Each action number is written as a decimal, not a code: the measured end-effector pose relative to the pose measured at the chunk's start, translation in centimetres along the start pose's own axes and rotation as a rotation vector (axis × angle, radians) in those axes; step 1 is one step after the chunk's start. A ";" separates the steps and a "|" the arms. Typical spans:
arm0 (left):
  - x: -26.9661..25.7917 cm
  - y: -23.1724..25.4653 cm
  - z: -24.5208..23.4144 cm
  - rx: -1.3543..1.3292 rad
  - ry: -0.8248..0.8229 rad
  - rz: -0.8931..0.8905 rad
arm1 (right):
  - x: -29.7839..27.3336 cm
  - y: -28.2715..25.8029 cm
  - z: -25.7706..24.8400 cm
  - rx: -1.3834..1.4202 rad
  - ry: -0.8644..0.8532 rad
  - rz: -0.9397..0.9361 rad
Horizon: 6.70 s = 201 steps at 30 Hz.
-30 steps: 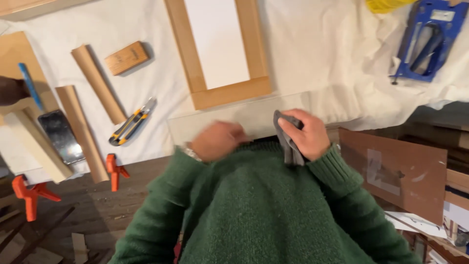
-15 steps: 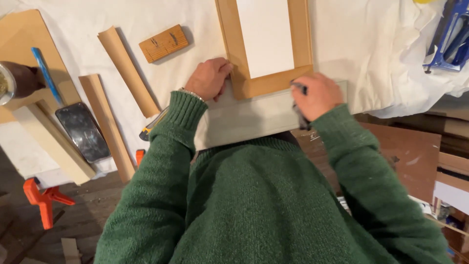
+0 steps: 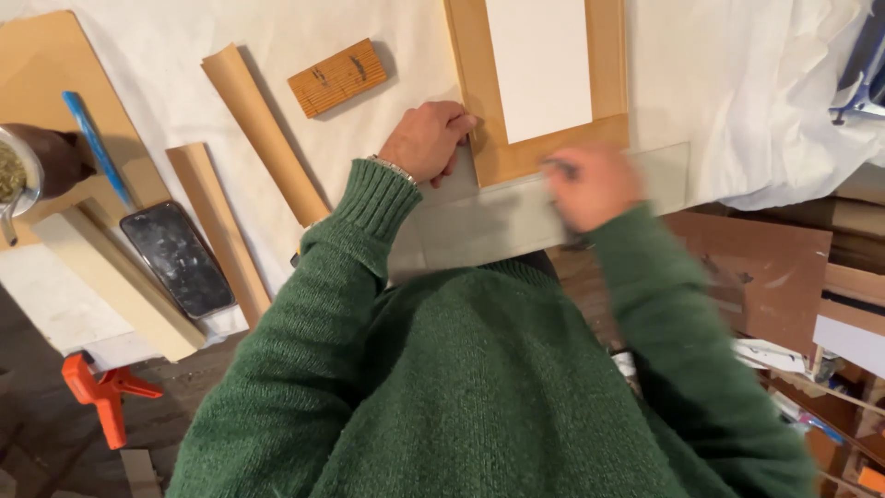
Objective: Applying adhesive paper strips to the back of a picture frame using a brush and a utility knife.
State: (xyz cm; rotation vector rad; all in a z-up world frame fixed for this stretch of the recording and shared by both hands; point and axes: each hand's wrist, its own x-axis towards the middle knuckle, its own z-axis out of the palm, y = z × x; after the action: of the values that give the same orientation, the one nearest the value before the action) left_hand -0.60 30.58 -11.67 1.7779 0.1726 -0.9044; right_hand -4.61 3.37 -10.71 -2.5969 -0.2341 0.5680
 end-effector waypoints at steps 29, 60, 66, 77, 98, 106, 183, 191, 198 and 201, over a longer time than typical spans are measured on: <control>0.4 0.5 -0.8 0.023 -0.077 -0.042 | -0.2 -5.3 0.6 0.013 -0.015 0.133; 0.5 0.6 -1.1 0.002 -0.092 -0.066 | -0.8 -2.8 3.1 0.064 0.372 0.097; 0.7 -0.3 -1.0 -0.001 -0.089 -0.036 | -2.2 -8.3 4.4 0.222 0.188 0.122; 1.0 -1.1 -0.7 -0.009 -0.055 0.009 | -1.3 -7.5 5.0 0.332 0.129 0.271; 1.0 -1.6 -0.5 -0.029 -0.013 0.061 | -0.8 -6.7 5.7 0.225 0.147 0.206; 0.5 -0.8 -0.5 -0.037 -0.024 0.077 | 0.3 -3.4 2.7 0.207 0.223 -0.019; 0.0 -3.6 1.7 -0.332 0.434 0.083 | 2.3 19.6 -16.0 -0.961 0.359 -0.077; 4.2 -1.9 5.4 -0.669 0.782 0.499 | 11.7 13.0 -7.9 0.586 0.184 -0.294; 5.6 0.0 8.1 -0.704 0.752 0.620 | 14.8 10.7 -1.5 1.516 0.069 -0.315; 5.5 -0.3 8.2 -1.014 0.782 0.604 | 15.0 11.6 -2.2 1.715 -0.005 -0.229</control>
State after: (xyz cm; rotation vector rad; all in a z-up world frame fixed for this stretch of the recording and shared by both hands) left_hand -0.94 22.00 -16.47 1.0022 0.4627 0.3450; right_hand 10.63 -3.85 -19.76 -0.8896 0.0105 0.3685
